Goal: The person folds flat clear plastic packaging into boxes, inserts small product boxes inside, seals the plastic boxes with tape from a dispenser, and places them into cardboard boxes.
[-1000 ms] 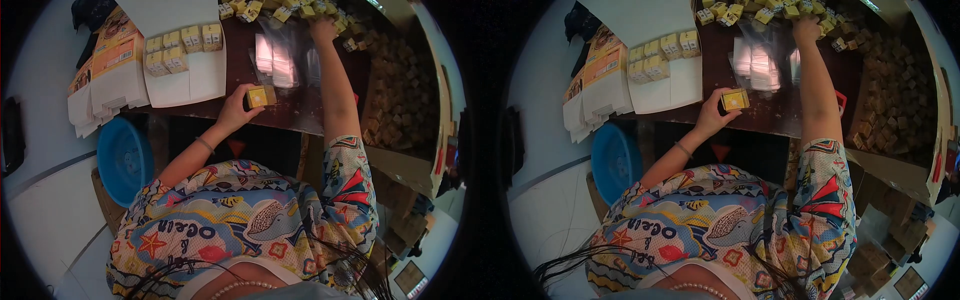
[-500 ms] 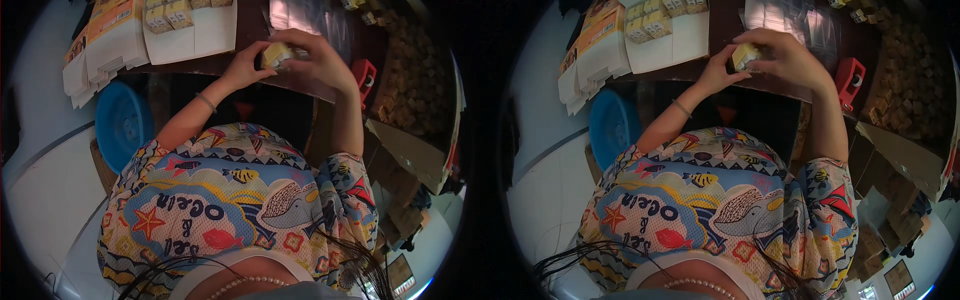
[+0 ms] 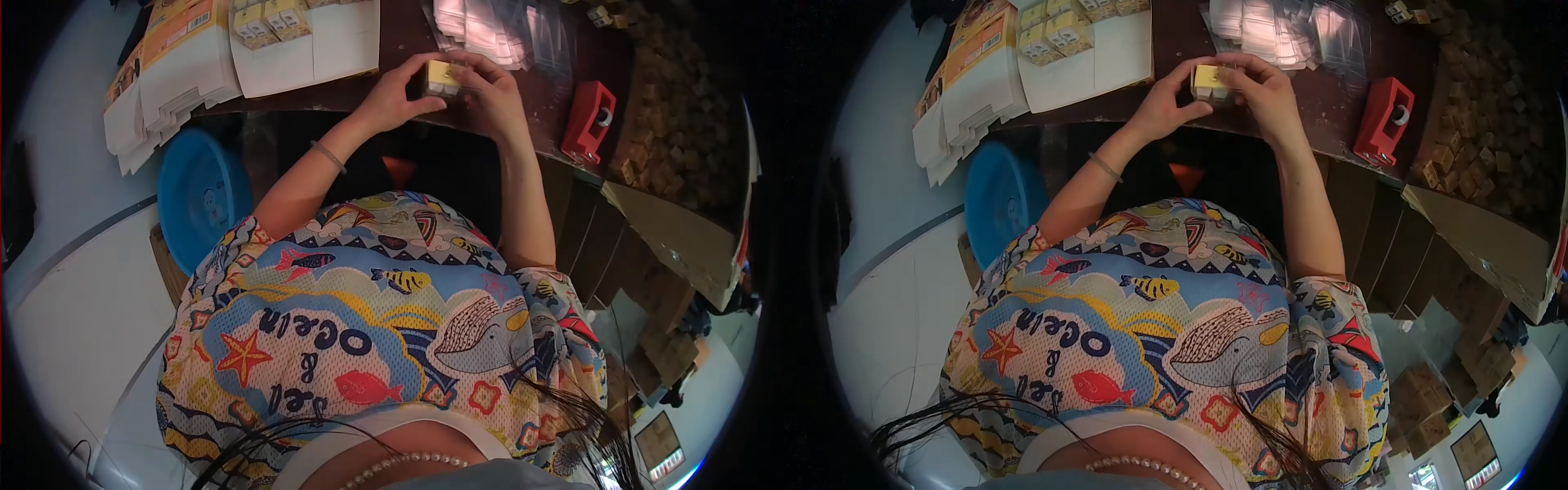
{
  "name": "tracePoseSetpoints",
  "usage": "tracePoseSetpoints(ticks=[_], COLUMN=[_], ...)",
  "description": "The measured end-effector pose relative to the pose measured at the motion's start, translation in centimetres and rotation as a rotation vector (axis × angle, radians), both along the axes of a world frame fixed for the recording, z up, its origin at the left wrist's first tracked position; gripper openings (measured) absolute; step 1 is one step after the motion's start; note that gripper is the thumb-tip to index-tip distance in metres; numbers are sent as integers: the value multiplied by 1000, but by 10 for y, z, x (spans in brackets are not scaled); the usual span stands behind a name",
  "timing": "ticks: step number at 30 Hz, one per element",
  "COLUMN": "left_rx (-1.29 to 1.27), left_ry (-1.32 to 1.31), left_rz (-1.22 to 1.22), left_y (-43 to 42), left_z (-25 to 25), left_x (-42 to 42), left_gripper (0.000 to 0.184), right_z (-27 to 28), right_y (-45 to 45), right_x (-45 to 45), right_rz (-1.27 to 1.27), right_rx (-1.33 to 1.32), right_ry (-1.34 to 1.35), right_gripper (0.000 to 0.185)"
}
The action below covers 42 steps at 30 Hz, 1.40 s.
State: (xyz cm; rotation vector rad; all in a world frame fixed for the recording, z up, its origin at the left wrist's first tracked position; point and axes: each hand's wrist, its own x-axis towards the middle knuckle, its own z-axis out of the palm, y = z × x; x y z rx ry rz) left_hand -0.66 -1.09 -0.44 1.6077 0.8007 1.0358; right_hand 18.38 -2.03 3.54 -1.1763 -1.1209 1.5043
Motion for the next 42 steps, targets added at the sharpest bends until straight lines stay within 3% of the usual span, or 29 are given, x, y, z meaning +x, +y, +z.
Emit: tracePoseSetpoints(ticks=[1, 4, 5, 8, 10, 11, 14, 15, 19, 22, 26, 29, 32, 34, 37, 40, 41, 42], left_rx=[-57, -326, -250, -239, -214, -210, -337, -302, -208, -181, -306, -186, 59, 37, 118, 148, 153, 156], left_ry=[-152, -163, -101, -92, -71, -59, -182, -149, -44, -47, -297, -372, 99, 146, 161, 101, 77, 51], left_rz=[-35, 6, -25, -125, -136, -153, -119, -127, -124, -117, -26, -124, -8, 39, 116, 286, 341, 395], left_y=[2, 6, 8, 15, 18, 18, 20, 21, 22, 20, 11, 2, -4, -6, -10, -24, -28, -35], left_z=[-3, 11, 15, 22, 23, 22, 12, 11, 15, 20, 7, 7, -6, 0, 1, -7, -8, -9], left_x=[-2, 6, 7, 6, 2, 0, -1, -1, -2, -2, 2, -3, -3, -1, 7, 27, 36, 43], left_gripper=[54, 45, 36, 36, 35, 35, 35, 34, 34, 34, 44, 56, 65, 62, 61, 64, 65, 66], right_z=[1, 2, 5, -36, -18, -3, 11, 15, 31, 44, 27, 22, 27, 19, 6, 21, 13, 19], right_y=[1, -5, -9, -44, -62, -60, -28, -16, 1, -1, 0, 3, 0, 13, 16, -11, -21, -31], right_x=[-6, -14, -15, -13, -23, -28, -16, -16, -2, 5, -3, -7, -6, -2, -4, -25, -33, -43], right_rz=[-15, -111, -151, -472, -329, -392, -117, -198, 24, 238, -20, -47, 45, 133, 125, -143, -191, -245], right_rx=[33, 60, 59, 1016, 1187, 1159, 976, 1018, 1016, 683, 685, 568, 368, 156, 132, 431, 563, 570], right_ry=[-26, -14, 0, -490, -639, -791, -814, -801, -782, -678, -673, -614, -446, -270, -221, -700, -809, -893], right_gripper=[25, 24, 24, 31, 45, 42, 36, 28, 30, 26, 20, 18, 19, 20, 24, 35, 46, 50])
